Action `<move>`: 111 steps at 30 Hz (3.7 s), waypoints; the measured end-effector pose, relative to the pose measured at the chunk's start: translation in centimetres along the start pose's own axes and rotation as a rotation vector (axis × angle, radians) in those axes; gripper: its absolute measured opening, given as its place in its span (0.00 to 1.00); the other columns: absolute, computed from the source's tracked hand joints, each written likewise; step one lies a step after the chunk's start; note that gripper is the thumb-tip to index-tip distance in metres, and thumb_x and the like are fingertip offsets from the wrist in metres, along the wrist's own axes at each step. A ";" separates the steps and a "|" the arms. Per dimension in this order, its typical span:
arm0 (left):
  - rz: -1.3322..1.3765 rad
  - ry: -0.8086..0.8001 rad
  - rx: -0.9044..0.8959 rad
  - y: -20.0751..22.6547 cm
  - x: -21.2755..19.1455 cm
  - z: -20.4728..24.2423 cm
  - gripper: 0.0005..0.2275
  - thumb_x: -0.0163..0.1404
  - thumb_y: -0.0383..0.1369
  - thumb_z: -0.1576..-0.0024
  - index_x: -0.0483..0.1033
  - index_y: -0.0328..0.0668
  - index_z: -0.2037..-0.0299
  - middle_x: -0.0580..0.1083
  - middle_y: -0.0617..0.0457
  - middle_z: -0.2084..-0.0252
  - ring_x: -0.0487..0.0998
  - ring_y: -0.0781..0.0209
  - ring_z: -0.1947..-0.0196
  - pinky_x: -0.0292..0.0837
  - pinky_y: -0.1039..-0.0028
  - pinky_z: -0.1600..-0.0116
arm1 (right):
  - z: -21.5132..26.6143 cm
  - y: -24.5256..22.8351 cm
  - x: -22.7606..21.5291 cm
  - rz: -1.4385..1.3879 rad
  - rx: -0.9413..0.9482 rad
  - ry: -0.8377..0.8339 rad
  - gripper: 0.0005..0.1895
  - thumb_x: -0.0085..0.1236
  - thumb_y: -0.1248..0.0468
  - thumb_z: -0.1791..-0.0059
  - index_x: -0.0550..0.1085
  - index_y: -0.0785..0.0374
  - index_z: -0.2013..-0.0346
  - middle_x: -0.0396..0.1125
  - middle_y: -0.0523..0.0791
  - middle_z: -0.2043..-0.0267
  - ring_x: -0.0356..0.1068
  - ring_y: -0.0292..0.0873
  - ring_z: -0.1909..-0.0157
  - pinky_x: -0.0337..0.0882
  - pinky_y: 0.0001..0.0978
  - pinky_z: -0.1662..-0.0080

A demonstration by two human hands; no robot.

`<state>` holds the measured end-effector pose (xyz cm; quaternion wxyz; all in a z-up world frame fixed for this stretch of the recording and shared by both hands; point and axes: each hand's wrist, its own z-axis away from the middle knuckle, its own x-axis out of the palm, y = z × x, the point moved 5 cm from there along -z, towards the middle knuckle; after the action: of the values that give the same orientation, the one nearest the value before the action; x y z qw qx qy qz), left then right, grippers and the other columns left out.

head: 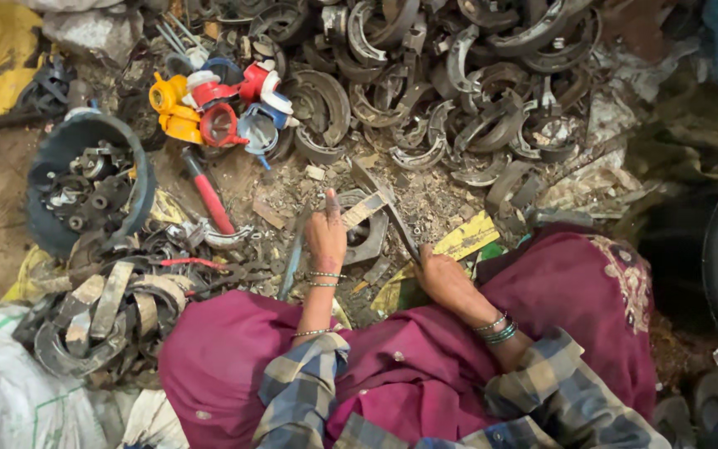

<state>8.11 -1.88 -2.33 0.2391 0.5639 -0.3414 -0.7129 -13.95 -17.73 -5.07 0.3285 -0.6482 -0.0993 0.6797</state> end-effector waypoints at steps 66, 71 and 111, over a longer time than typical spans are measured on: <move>-0.149 -0.017 0.255 -0.7 -0.9 -0.1 0.32 0.35 0.51 0.32 0.80 0.30 0.76 0.73 0.30 0.77 0.75 0.27 0.73 0.67 0.44 0.65 | 0.5 -5.5 -5.9 -0.131 -0.044 0.277 0.20 0.54 0.61 0.48 0.62 0.69 0.47 0.70 0.61 0.73 0.70 0.68 0.72 0.69 0.57 0.71; -0.264 0.028 0.263 1.3 -2.0 0.1 0.32 0.35 0.50 0.32 0.80 0.31 0.78 0.74 0.31 0.78 0.76 0.28 0.74 0.70 0.46 0.62 | 0.2 -5.8 -4.5 -0.207 -0.003 0.267 0.18 0.54 0.60 0.47 0.63 0.69 0.49 0.69 0.59 0.75 0.69 0.67 0.75 0.68 0.59 0.71; -0.432 -0.025 0.193 10.2 -2.1 2.9 0.28 0.36 0.45 0.33 0.82 0.35 0.77 0.78 0.33 0.73 0.81 0.35 0.71 0.76 0.50 0.61 | 1.9 -8.2 -10.5 -0.240 0.195 0.231 0.16 0.50 0.57 0.45 0.63 0.67 0.53 0.70 0.62 0.73 0.71 0.69 0.69 0.69 0.59 0.70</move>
<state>5.38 -6.41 7.12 0.0218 0.6353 -0.2822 -0.7186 -13.76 -16.92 8.38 0.4778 -0.6705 -0.0712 0.5631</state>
